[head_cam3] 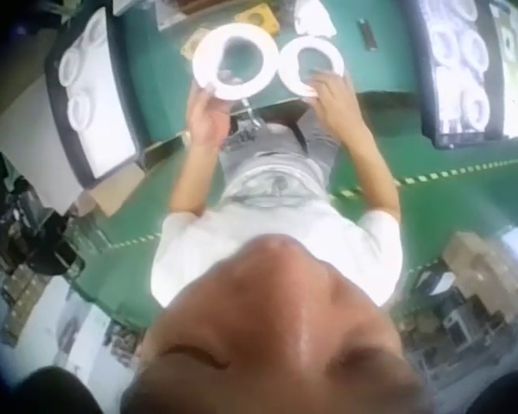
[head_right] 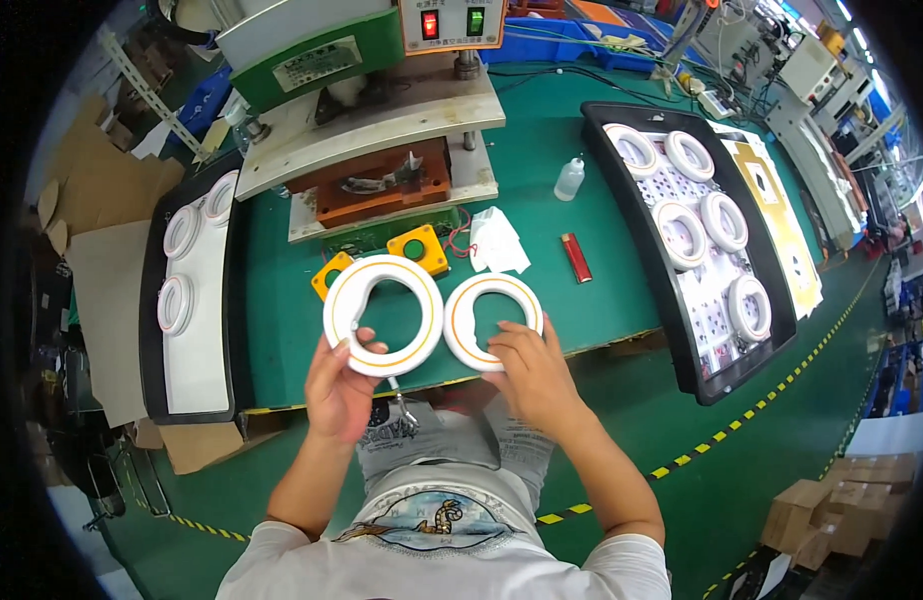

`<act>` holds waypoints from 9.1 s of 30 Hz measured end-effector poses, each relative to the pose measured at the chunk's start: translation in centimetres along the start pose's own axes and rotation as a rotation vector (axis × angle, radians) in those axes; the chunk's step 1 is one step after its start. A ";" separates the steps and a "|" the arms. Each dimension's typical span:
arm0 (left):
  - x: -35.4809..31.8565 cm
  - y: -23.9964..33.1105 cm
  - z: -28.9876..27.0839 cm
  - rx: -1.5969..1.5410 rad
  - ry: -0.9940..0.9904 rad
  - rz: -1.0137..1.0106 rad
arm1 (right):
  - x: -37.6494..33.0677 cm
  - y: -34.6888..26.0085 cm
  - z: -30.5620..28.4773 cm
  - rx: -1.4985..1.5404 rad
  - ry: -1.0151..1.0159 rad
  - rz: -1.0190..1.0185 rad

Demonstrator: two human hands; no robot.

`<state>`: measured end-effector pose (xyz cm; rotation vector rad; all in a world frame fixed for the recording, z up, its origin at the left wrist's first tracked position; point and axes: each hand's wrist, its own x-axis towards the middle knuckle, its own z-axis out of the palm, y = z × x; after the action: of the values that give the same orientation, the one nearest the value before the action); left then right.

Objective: The person applies liquid to circular parts, presses them inside a machine, and pulls their cords. The person then arranges the finished parts on a board and carries them across the room.

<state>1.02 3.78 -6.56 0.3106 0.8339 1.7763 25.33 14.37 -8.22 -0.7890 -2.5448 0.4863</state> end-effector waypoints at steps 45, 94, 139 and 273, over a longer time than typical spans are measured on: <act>15.8 5.8 3.0 1.175 0.154 0.379 | 26.2 5.7 1.9 0.007 0.260 -0.024; -1.6 -0.5 -2.8 1.387 0.029 0.690 | 2.5 -0.8 0.6 0.000 0.210 -0.042; -1.9 14.2 -9.2 -0.155 0.044 0.698 | -6.0 3.2 -3.1 0.036 0.444 0.266; -8.0 -5.6 -0.9 0.944 -0.747 0.083 | -16.1 15.3 -19.3 1.072 1.178 0.565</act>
<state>7.48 -2.94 -9.44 1.5252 1.0349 1.0615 53.67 20.53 -3.43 -0.9039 -0.7599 1.0131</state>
